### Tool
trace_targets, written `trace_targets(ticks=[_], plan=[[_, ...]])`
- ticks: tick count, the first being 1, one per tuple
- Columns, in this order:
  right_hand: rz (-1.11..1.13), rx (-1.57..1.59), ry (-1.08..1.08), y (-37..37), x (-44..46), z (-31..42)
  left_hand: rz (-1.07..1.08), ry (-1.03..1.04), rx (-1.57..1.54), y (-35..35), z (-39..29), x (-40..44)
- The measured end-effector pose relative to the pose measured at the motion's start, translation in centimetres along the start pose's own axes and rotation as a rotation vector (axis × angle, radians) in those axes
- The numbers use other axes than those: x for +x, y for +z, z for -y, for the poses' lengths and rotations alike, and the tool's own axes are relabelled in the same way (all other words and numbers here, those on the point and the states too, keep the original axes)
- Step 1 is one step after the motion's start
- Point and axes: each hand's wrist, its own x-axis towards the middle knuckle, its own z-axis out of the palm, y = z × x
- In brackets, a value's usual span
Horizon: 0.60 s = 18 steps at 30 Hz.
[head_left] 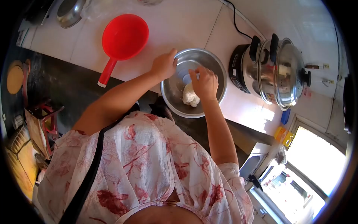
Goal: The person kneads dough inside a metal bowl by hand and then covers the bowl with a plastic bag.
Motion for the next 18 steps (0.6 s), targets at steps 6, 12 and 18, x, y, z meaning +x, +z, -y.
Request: trace_targets(ticks=[6,12,18], plan=[[-0.267,-0.087,-0.156,4.7,-3.4,-0.5,0.013,-0.023,-0.028,0.2,0.1,0.2],[-0.356,-0.135,-0.219,7.6,-3.6,-1.4,0.067,-0.048,-0.020,-0.1,-0.5,0.0],[-0.317,-0.091,-0.178,8.7,-0.1,-1.5,0.047,-0.024,-0.084,-0.1,-0.5,0.2]])
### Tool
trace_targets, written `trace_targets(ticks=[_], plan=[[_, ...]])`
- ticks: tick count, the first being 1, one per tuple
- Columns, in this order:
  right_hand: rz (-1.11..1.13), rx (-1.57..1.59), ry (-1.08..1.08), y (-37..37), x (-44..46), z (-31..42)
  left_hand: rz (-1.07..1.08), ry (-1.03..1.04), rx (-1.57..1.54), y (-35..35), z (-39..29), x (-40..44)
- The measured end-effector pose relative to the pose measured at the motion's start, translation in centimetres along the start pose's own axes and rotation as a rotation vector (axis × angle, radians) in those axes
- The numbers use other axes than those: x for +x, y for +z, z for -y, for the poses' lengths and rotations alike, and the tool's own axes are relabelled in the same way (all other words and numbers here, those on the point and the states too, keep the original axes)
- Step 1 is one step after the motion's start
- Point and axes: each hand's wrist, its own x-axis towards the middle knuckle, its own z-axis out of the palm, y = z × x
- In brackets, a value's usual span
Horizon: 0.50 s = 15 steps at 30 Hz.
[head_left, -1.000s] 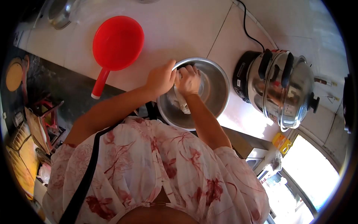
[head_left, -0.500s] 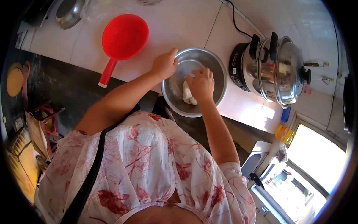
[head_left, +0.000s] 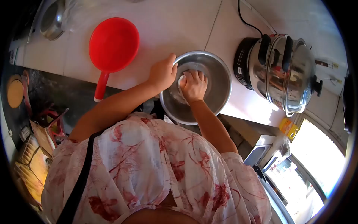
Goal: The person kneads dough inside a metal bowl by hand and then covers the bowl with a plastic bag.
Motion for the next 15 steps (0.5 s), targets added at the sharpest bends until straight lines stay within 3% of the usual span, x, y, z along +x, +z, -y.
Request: trace_targets(ticks=[9,15], plan=[[0.110,0.054,0.014,2.1,3.4,-1.6,0.084,-0.023,-0.032,-0.5,-0.2,0.1],[0.048,0.129,-0.010,2.6,4.1,-2.1,0.079,-0.022,-0.035,-0.3,-0.2,0.0]])
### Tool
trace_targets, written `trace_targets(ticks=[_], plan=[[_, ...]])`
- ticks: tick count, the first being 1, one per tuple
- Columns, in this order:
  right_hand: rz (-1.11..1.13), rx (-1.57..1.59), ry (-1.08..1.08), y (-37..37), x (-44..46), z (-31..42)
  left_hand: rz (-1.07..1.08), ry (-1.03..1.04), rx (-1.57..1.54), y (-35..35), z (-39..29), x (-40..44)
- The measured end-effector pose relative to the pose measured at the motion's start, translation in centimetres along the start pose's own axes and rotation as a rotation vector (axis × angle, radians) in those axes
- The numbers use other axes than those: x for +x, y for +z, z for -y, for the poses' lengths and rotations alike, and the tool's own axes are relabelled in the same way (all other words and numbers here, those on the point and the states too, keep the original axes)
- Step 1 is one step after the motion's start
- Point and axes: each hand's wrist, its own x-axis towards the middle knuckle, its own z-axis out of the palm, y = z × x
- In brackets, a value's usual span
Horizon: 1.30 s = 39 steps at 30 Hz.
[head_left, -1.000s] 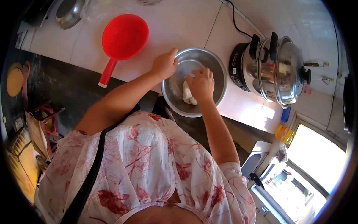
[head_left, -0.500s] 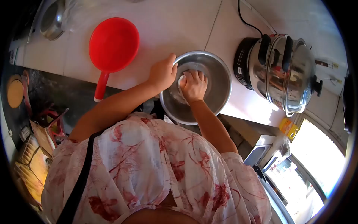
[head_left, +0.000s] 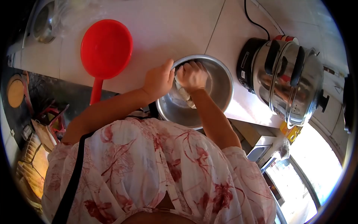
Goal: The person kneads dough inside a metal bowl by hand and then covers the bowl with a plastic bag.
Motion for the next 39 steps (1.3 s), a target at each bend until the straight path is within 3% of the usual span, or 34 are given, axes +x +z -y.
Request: trace_targets(ticks=[10,12,13,16,17,20,24,39], plan=[[0.008,-0.021,0.055,-0.8,-0.1,0.3,-0.132,0.059,0.136,0.6,0.6,0.3],[0.177,0.052,0.096,-3.1,-0.5,0.7,-0.127,0.070,0.138,0.7,0.6,0.2],[0.443,0.082,0.288,-6.3,0.0,2.3,-0.097,0.056,0.134,0.6,0.6,0.4],[0.490,-0.106,0.241,-7.9,-1.1,3.8,-0.073,0.048,0.138,0.4,0.5,0.4],[0.330,-0.109,0.167,-6.9,-2.6,3.7,-0.083,0.048,0.147,0.4,0.4,0.4],[0.257,-0.118,0.079,-5.7,-5.7,4.5,-0.095,0.042,0.163,0.5,0.4,0.2],[-0.079,-0.095,-0.057,-4.0,-7.3,3.9,-0.116,0.089,0.152,0.4,0.4,0.2],[0.054,-0.058,-0.029,-1.2,-2.8,1.0,-0.030,0.047,0.046,0.6,-0.1,0.7]])
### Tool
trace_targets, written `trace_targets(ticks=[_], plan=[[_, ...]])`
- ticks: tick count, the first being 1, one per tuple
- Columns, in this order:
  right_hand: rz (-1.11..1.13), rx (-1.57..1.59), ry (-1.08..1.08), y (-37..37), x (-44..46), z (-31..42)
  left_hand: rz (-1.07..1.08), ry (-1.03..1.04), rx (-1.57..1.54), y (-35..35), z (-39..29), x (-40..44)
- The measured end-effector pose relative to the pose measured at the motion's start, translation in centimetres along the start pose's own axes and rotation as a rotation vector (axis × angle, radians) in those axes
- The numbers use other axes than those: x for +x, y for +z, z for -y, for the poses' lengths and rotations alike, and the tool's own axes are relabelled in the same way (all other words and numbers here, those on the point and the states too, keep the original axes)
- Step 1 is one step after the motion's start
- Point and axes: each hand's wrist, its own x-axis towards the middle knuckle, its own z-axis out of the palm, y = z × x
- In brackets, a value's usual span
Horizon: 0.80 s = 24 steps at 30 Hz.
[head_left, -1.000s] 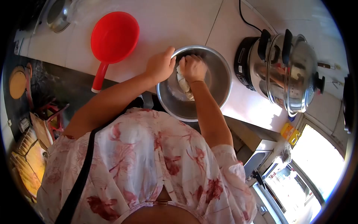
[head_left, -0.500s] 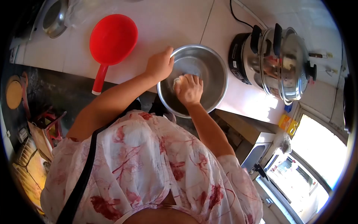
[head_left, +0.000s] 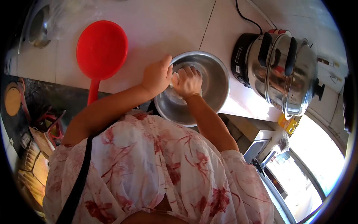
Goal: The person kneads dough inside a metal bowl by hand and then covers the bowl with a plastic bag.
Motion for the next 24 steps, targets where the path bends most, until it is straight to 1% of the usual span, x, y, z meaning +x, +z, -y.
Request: trace_targets(ticks=[3,6,7,10,14,16,17,19,20,21,23,24], plan=[[0.004,0.032,0.032,0.4,0.9,-0.5,0.019,0.004,-0.012,-0.1,-0.1,0.2],[0.125,0.049,0.114,0.2,1.6,-0.6,-0.024,0.017,-0.018,0.2,-0.1,0.0],[0.125,0.049,0.113,0.1,2.1,-0.5,-0.021,0.012,-0.007,0.1,0.0,0.1],[0.187,-0.007,0.203,0.4,2.7,-0.4,-0.020,0.002,0.023,0.1,0.0,0.0],[0.139,-0.021,0.193,1.1,2.9,-0.7,-0.057,0.025,0.047,-0.1,-0.1,0.2],[0.309,-0.020,0.299,0.0,3.4,-0.4,-0.057,0.039,0.068,-0.1,0.0,0.3],[0.292,-0.019,0.294,-0.8,3.4,-0.3,-0.048,0.048,0.088,-0.2,0.2,0.6],[0.414,0.279,0.386,-3.8,2.9,0.2,-0.062,0.071,0.088,0.0,0.5,0.8],[0.399,0.229,0.286,-4.9,2.1,0.1,-0.071,0.092,0.086,0.0,0.7,0.9],[0.391,0.227,0.283,-6.3,1.9,0.7,-0.076,0.099,0.087,0.0,0.7,1.0],[0.608,0.049,0.318,-9.4,1.5,2.6,-0.046,0.055,0.094,0.0,0.6,0.9],[0.532,-0.067,0.324,-8.9,0.5,3.4,-0.045,0.060,0.092,-0.1,0.6,0.8]])
